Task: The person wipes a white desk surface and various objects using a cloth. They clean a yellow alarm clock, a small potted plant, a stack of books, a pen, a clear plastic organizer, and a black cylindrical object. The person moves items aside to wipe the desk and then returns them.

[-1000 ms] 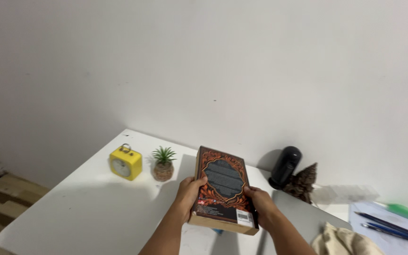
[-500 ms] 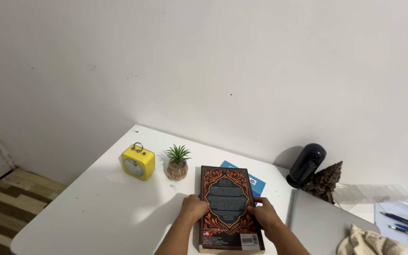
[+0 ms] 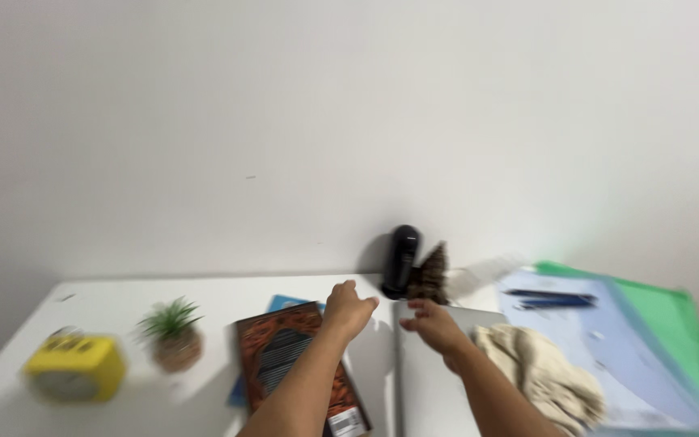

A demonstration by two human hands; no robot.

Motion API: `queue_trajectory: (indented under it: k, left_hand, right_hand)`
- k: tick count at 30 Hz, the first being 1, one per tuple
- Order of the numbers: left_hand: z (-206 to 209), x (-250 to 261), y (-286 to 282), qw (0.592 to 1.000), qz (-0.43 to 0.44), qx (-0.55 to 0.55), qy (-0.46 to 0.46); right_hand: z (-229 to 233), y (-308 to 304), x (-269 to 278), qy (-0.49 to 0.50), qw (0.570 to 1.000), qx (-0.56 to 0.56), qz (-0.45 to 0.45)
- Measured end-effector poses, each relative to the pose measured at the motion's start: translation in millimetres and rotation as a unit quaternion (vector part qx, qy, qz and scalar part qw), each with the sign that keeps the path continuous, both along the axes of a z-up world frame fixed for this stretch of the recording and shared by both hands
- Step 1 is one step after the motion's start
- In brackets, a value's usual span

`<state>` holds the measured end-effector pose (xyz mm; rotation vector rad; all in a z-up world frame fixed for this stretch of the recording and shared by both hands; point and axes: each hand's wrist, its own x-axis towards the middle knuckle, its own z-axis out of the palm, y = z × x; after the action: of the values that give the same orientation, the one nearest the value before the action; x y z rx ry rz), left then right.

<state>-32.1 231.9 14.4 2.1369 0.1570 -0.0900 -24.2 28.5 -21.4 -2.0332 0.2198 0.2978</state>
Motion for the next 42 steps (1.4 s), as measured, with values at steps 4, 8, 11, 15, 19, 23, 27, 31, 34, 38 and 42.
queue_trajectory:
  k: [4,8,11,15,19,23,27,31,34,38,42]
  left_hand:
    - [15,28,-80,0.995,-0.091,-0.005,-0.035]
    - [19,33,-171,0.985,-0.163,0.005,-0.055]
    - [4,41,-233,0.977,-0.209,0.000,-0.043]
    - [-16,51,-308,0.970,-0.231,0.001,-0.068]
    - [-35,77,-369,0.967,-0.240,0.029,-0.081]
    - [-48,114,-414,0.970,-0.226,0.046,-0.074]
    - [-60,147,-441,0.973,-0.212,0.064,-0.059]
    - [-70,172,-454,0.968,-0.215,0.121,-0.043]
    - [-77,186,-460,0.959,-0.232,0.164,-0.013]
    - [-84,202,-474,0.932,-0.277,0.235,0.009]
    - [-97,207,-477,0.900,-0.326,0.290,0.017]
  right_hand:
    - [32,-75,-17,-0.049,0.993,-0.044,-0.098]
    - [53,-159,-62,-0.056,0.974,-0.073,-0.207]
    - [52,-211,-79,-0.050,0.960,-0.084,-0.262]
    - [41,-272,-87,-0.037,0.947,-0.087,-0.306]
    - [28,-327,-66,-0.032,0.946,-0.108,-0.304]
    - [20,-374,-28,-0.028,0.950,-0.131,-0.281]
    - [12,-404,14,-0.026,0.953,-0.170,-0.249]
    - [1,-412,47,-0.053,0.945,-0.264,-0.187]
    - [-7,-415,70,-0.109,0.942,-0.274,-0.159]
    - [-19,-425,103,-0.146,0.931,-0.308,-0.128]
    - [-42,-430,124,-0.162,0.929,-0.322,-0.086]
